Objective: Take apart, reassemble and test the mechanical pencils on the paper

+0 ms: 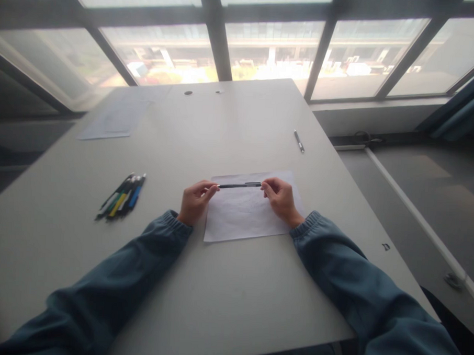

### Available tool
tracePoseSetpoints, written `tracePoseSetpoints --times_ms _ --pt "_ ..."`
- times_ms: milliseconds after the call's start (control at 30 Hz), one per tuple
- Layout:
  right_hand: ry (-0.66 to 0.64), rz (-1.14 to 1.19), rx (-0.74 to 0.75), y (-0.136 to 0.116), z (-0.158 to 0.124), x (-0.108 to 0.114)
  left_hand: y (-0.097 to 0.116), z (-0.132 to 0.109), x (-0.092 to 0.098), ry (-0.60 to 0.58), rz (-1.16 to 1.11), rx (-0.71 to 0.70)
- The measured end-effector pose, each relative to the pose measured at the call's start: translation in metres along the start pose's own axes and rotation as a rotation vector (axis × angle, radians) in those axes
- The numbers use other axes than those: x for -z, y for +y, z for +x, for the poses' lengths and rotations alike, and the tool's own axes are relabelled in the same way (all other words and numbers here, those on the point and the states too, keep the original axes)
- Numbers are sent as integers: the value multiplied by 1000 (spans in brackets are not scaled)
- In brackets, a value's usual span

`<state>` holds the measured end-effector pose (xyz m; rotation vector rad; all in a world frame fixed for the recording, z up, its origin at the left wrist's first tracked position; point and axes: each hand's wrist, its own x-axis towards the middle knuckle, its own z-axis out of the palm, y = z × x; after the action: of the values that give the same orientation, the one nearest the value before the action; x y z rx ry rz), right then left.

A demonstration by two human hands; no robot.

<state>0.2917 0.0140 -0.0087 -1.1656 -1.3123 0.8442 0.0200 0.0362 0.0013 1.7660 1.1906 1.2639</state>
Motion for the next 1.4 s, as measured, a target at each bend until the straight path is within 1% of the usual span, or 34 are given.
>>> tracePoseSetpoints --times_ms 1400 --pt "-12 -21 11 -2 0 0 2 0 1 -19 -9 7"
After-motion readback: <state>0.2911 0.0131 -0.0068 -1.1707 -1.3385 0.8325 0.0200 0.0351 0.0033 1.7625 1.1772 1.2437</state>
